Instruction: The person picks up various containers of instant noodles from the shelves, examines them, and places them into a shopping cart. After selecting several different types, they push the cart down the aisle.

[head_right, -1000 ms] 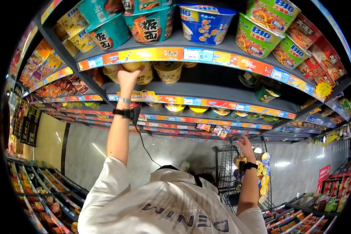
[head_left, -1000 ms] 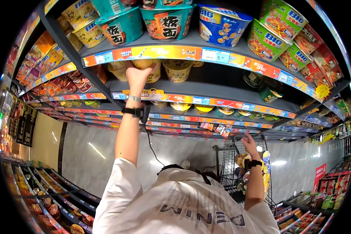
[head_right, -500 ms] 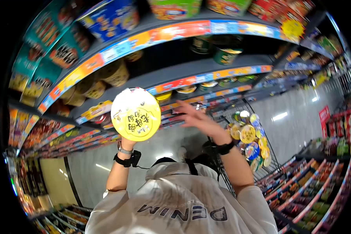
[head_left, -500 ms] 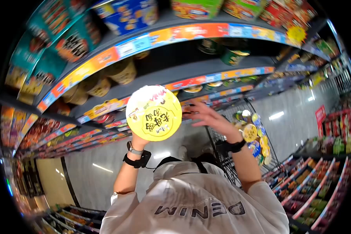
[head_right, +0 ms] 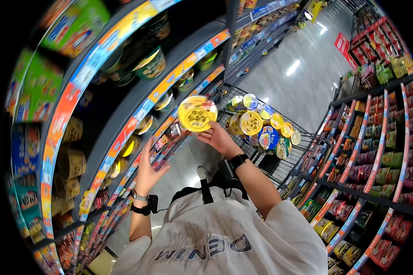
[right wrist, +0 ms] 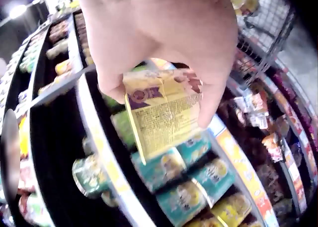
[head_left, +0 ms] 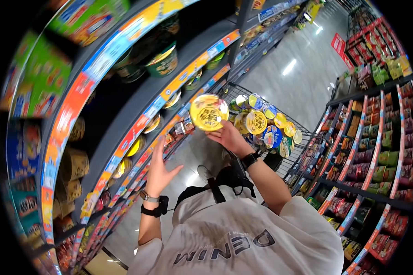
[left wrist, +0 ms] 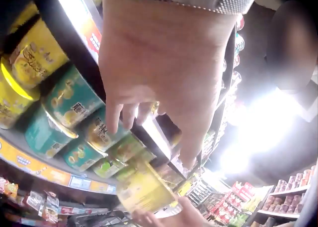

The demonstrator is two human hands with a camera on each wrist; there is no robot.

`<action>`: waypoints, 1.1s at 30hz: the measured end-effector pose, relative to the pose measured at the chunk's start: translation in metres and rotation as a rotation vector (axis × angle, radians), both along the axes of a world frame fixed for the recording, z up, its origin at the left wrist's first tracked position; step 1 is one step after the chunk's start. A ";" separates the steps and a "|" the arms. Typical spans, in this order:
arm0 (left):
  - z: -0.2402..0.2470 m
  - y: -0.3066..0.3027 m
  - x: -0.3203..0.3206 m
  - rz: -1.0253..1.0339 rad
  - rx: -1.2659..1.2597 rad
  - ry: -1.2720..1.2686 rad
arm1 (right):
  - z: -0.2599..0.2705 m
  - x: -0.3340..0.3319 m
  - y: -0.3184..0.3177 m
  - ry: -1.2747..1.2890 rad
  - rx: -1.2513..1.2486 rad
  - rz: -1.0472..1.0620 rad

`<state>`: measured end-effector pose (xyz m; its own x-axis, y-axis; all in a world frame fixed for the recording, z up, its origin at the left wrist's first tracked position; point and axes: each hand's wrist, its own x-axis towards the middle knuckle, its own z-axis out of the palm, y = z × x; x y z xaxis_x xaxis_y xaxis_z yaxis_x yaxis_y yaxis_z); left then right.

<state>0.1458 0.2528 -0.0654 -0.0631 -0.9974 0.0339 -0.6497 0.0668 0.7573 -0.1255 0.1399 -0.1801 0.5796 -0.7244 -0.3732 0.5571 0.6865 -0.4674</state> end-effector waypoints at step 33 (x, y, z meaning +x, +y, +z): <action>-0.038 -0.069 -0.070 0.127 0.651 -0.113 | -0.387 -0.018 -0.092 0.355 0.750 -0.319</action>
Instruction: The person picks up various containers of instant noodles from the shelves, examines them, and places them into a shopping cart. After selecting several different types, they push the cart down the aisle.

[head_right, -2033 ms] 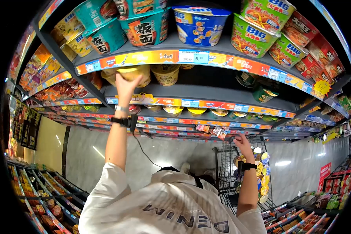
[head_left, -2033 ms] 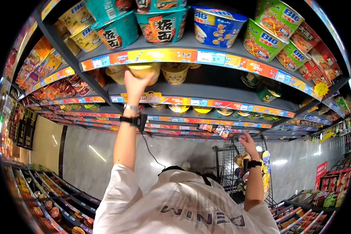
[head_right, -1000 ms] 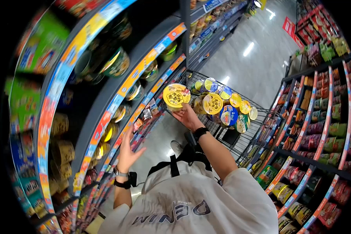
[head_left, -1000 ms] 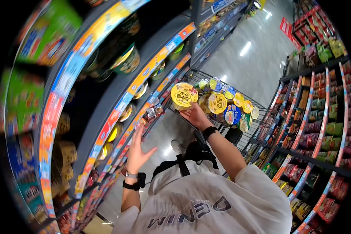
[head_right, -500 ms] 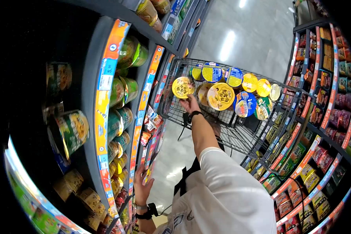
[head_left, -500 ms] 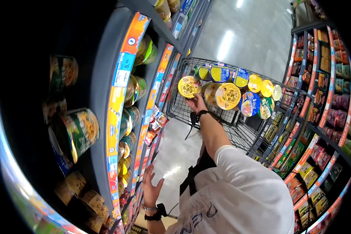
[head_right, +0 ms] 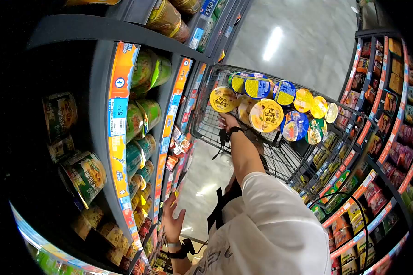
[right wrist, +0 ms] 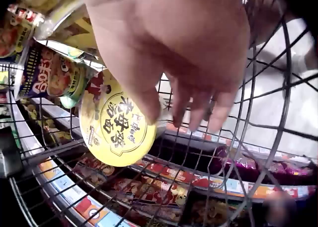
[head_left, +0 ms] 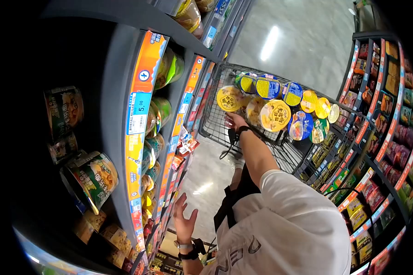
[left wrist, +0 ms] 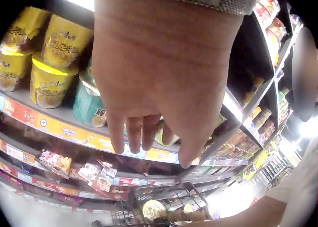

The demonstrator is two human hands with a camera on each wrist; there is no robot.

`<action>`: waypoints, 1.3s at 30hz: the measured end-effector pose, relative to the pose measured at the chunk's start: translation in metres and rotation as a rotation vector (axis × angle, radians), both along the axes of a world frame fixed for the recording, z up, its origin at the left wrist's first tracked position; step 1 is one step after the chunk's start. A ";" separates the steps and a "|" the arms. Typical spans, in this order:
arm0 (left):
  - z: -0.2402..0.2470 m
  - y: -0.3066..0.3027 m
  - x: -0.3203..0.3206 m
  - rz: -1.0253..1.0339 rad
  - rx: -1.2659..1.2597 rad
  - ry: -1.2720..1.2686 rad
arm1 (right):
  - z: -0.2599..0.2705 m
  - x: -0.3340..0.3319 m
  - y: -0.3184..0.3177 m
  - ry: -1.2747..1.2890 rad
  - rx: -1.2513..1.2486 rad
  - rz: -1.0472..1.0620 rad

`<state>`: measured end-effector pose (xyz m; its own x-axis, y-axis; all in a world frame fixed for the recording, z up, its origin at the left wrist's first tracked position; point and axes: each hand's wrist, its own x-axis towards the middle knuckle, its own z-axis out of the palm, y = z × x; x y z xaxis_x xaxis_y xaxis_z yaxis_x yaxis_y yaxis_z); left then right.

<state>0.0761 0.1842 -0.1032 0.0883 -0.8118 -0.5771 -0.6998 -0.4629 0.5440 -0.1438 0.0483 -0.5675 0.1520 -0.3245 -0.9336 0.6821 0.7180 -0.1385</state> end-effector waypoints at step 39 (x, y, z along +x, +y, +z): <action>0.105 0.322 0.459 0.972 -1.459 -0.388 | 0.195 0.130 0.189 1.595 -0.940 1.102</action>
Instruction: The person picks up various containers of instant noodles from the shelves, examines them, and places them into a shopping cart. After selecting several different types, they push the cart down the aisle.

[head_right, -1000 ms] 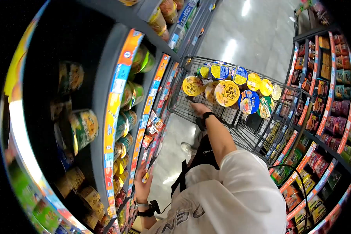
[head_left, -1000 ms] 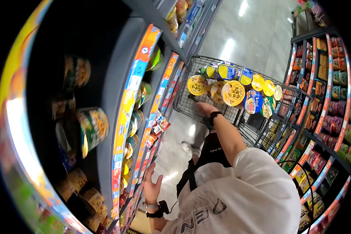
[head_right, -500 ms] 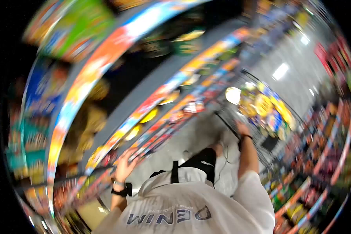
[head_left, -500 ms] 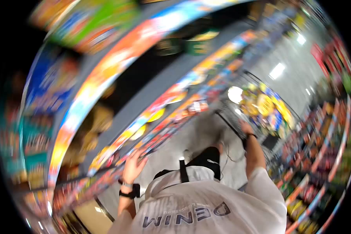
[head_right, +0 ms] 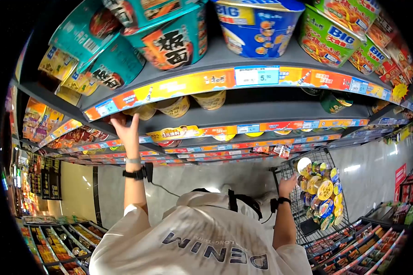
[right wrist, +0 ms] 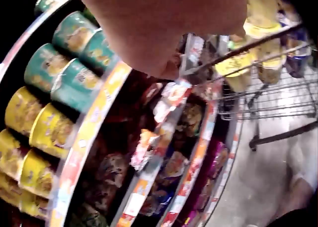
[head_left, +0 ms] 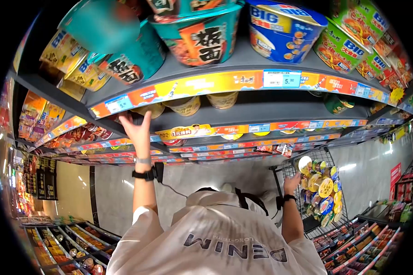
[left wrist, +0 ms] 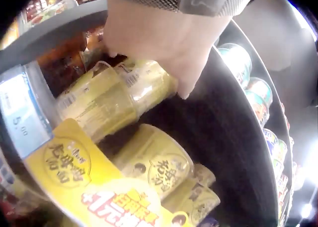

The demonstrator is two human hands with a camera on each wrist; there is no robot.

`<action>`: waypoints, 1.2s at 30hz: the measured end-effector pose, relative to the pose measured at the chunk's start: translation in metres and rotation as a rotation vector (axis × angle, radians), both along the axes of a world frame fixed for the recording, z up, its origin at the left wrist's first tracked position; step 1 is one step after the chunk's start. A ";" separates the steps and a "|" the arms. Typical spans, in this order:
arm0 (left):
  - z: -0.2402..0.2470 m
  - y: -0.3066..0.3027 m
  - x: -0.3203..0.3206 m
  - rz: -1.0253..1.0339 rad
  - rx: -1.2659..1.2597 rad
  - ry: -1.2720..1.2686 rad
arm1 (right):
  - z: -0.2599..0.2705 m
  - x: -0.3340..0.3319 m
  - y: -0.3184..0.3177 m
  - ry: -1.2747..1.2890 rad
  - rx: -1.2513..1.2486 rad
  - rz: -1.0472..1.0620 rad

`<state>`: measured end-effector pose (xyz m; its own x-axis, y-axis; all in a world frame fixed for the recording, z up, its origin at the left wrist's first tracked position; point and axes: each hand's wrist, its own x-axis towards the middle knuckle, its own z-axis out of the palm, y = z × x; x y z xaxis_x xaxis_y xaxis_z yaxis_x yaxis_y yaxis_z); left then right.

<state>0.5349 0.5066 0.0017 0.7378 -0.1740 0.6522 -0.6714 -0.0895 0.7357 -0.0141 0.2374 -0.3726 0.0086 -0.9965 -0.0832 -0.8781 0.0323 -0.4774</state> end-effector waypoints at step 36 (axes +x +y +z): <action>-0.025 -0.046 -0.152 -0.995 0.508 0.160 | 0.355 0.177 0.096 -1.232 0.876 0.758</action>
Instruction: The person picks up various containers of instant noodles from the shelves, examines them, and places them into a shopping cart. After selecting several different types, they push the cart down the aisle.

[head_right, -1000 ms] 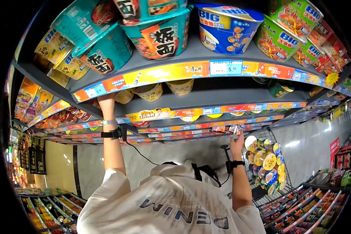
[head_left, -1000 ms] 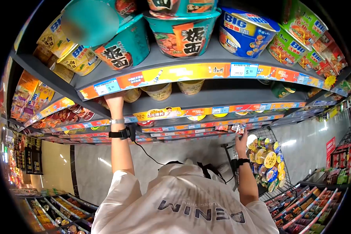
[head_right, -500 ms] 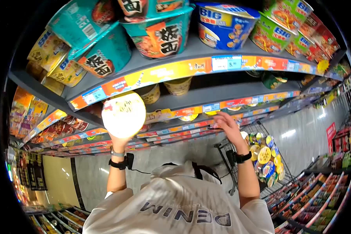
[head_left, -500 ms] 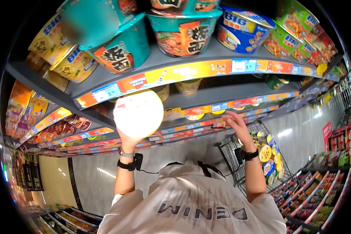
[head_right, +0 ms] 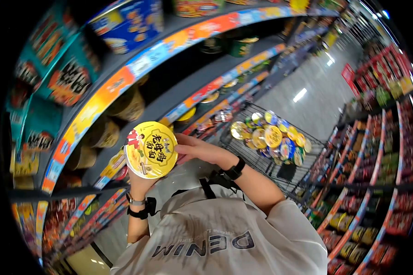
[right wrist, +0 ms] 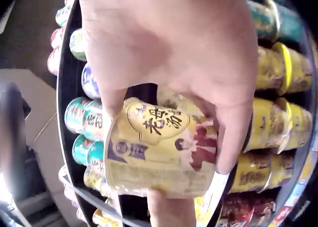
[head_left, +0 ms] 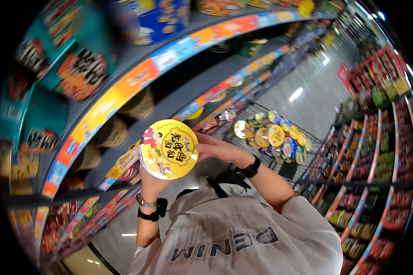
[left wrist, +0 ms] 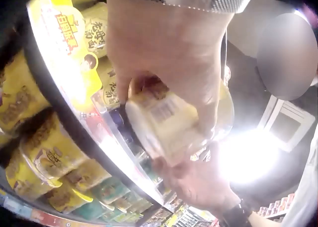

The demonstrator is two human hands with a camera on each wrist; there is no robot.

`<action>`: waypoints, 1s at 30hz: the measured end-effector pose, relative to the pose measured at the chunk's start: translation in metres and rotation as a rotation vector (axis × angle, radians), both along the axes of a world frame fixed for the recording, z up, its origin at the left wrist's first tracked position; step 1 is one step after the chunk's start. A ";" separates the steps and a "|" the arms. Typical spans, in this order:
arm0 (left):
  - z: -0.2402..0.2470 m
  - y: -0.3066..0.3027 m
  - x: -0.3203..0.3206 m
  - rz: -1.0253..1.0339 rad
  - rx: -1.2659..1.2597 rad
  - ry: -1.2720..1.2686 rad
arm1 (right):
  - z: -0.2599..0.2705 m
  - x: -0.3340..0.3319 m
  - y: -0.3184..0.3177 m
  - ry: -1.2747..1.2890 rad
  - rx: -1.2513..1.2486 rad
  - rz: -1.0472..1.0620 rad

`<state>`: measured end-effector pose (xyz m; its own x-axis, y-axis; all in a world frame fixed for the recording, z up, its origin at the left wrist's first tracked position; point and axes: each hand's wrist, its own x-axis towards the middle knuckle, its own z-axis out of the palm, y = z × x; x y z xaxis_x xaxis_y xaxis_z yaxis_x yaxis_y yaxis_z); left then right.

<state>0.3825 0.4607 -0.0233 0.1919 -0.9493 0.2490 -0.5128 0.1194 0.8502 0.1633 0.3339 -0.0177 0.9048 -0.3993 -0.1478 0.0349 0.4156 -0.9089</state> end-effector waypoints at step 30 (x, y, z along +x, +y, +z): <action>-0.014 -0.053 -0.067 -0.252 0.632 -0.326 | -0.471 -0.183 -0.097 -0.035 0.914 -1.560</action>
<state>0.3157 0.4078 -0.0370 -0.0404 -0.9358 -0.3503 -0.7716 -0.1935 0.6060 -0.0201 0.2372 -0.4891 -0.1755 -0.6062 -0.7757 0.8528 0.3001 -0.4275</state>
